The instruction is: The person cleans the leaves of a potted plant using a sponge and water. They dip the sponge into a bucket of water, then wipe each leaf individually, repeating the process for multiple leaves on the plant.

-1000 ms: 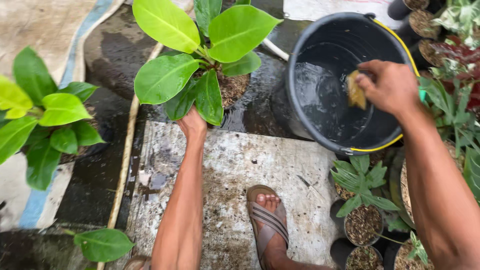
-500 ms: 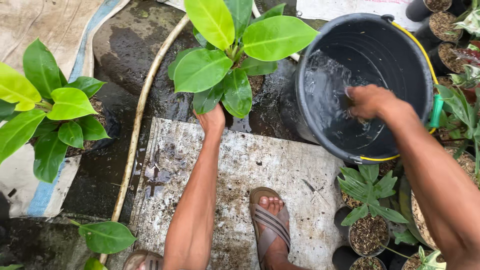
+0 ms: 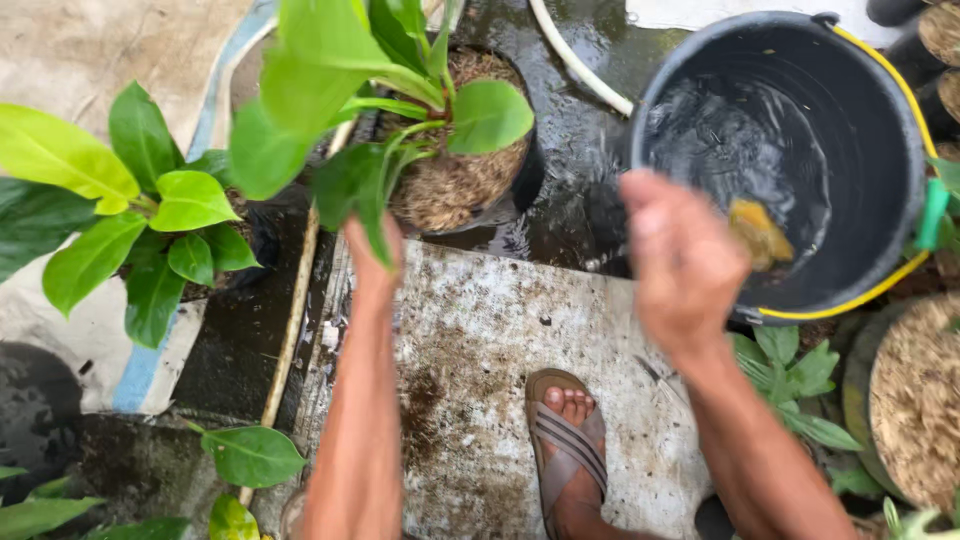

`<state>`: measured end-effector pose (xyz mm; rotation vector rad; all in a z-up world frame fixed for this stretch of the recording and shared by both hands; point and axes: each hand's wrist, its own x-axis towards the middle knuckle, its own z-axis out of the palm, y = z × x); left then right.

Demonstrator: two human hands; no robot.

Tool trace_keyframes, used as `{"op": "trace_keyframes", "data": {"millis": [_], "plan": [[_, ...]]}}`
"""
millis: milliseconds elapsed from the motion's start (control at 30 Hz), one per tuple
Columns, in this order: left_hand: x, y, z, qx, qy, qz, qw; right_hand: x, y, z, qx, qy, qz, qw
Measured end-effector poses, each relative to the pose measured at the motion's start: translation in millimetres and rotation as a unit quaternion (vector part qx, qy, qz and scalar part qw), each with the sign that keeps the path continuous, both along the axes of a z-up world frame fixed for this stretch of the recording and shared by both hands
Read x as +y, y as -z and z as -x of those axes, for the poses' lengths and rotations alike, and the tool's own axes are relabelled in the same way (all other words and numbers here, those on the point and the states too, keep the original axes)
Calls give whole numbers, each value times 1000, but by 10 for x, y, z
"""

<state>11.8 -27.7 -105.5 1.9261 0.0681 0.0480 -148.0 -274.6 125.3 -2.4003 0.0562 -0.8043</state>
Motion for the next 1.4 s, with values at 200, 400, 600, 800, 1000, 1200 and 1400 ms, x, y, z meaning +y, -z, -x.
{"op": "trace_keyframes", "data": {"millis": [200, 400, 600, 800, 1000, 1200, 1400], "plan": [[271, -273, -52, -122, 77, 209, 967, -1588, 343, -540, 425, 126, -170, 880], [18, -320, 16, 72, 27, 333, 940, -1646, 392, -705, 398, 108, -402, 817], [-97, -506, -26, 23, 50, 311, 949, 10, -282, -522, 50, -147, -169, 973], [-18, -613, 80, -65, 82, 307, 946, -3, -19, -1331, 200, -264, -395, 857], [262, -687, -32, -89, 65, 415, 903, -268, 41, -1625, 422, -88, 82, 899], [332, -563, -96, -29, 4, 169, 985, -1091, -443, -659, 132, 54, 211, 967], [-173, -95, -53, -77, 41, -46, 995, -1768, -163, -101, 342, 102, 288, 889]]}}
